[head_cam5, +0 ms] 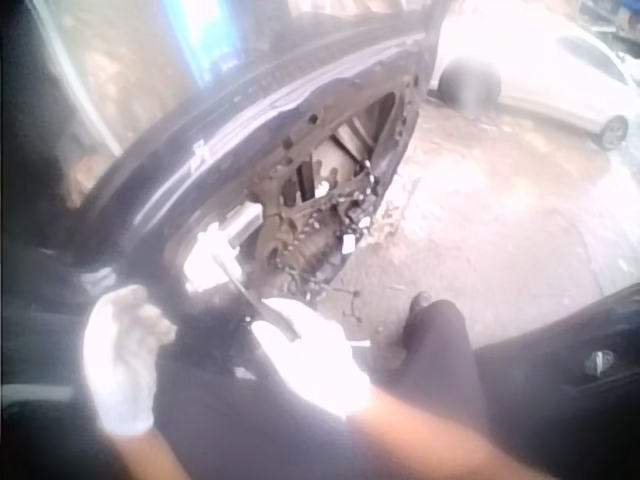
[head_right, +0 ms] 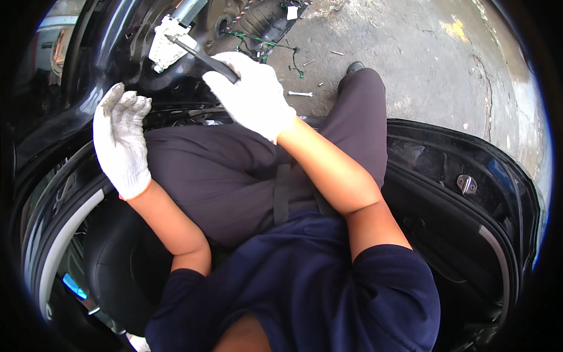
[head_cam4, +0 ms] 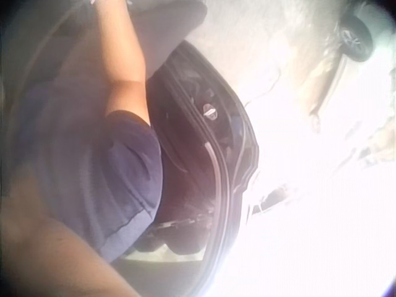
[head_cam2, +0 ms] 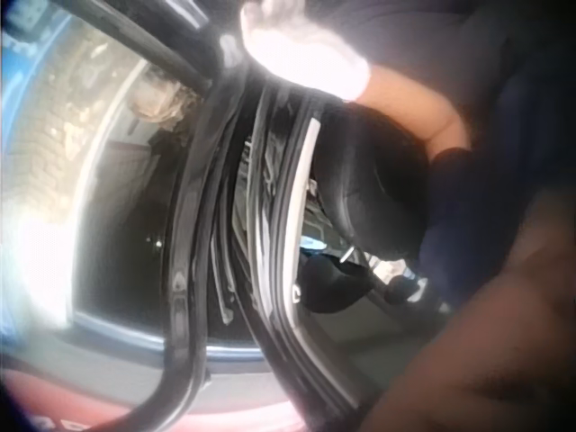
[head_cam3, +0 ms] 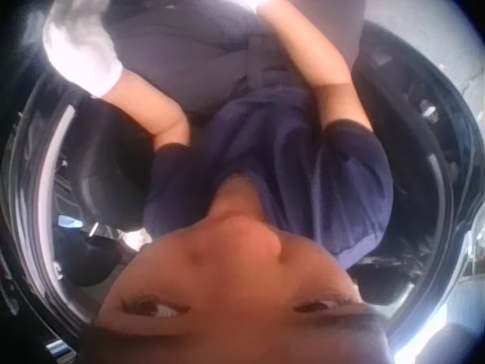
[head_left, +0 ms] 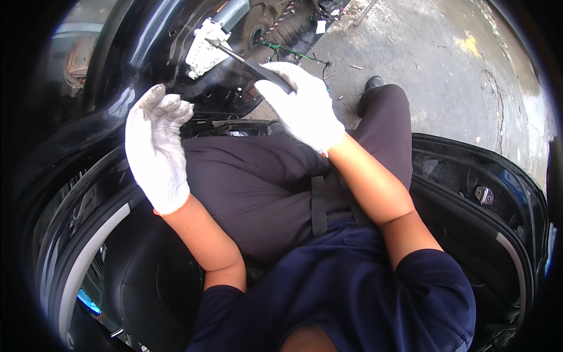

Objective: The person uses a screwdriver to remove screws from a white plastic bracket attached to the interior frame of a car door. They repeatedly loosen and remove screws, then place them on the ground. The door panel is removed, exposing wiring and internal components.

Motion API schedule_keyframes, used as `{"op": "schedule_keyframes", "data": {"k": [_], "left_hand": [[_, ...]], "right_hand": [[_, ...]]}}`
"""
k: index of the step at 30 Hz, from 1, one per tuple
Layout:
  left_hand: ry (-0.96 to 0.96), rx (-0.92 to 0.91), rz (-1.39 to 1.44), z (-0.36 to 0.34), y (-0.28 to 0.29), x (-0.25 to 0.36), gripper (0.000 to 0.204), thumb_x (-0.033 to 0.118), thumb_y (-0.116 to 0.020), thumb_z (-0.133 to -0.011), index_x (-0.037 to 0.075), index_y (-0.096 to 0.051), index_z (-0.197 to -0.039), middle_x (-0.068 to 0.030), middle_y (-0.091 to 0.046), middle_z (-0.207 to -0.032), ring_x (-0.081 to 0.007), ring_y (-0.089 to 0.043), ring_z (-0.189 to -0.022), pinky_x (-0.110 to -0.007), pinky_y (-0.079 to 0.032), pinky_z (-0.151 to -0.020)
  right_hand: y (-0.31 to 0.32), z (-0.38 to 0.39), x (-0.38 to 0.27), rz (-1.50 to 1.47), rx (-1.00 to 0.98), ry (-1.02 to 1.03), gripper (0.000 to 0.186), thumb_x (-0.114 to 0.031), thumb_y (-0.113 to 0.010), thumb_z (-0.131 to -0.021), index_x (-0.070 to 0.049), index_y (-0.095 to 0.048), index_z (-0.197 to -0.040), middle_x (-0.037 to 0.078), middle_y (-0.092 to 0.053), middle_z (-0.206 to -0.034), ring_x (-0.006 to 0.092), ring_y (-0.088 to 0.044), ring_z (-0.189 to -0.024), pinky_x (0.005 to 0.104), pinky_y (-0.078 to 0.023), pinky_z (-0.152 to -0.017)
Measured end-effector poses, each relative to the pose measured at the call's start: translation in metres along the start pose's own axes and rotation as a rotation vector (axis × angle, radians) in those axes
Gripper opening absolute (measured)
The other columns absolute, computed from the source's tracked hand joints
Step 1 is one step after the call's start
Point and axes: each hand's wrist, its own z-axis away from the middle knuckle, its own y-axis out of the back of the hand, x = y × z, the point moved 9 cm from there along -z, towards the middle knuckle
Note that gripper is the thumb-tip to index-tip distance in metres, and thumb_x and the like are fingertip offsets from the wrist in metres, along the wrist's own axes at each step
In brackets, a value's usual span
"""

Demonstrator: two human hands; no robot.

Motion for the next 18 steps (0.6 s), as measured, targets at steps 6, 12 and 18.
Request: {"op": "schedule_keyframes", "data": {"k": [6,12,18], "left_hand": [[0.003,0.008,-0.026,0.0006,0.0,-0.0002,0.047,0.029,-0.053,-0.109,-0.012,-0.061,-0.13,-0.0188,-0.071,-0.106,-0.0289,-0.072,-0.095,-0.041,-0.059,-0.091],[0.008,0.01,-0.003,0.0001,0.0016,0.0,0.047,0.029,-0.053,-0.11,-0.012,-0.061,-0.13,-0.0199,-0.072,-0.107,-0.0291,-0.072,-0.095,-0.041,-0.06,-0.091],[-0.002,-0.025,0.018,0.0002,0.0018,-0.0005,0.047,0.029,-0.052,-0.11,-0.012,-0.061,-0.131,-0.0207,-0.072,-0.107,-0.0285,-0.072,-0.095,-0.041,-0.06,-0.091]], "right_hand": [[-0.003,-0.002,-0.003,0.011,0.035,0.105,0.035,-0.027,-0.073,-0.099,-0.004,-0.071,-0.126,0.009,-0.077,-0.1,0.0128,-0.066,-0.081,0.0282,-0.052,-0.074],[-0.0016,-0.0035,0.0014,-0.068,0.045,0.065,0.035,-0.027,-0.073,-0.099,-0.004,-0.071,-0.126,0.008,-0.076,-0.097,0.0116,-0.065,-0.077,0.028,-0.051,-0.072],[-0.0006,-0.0042,0.0025,-0.05,0.058,0.098,0.034,-0.023,-0.072,-0.101,0.0,-0.069,-0.126,0.006,-0.072,-0.086,0.0112,-0.061,-0.064,0.0297,-0.051,-0.064]]}}
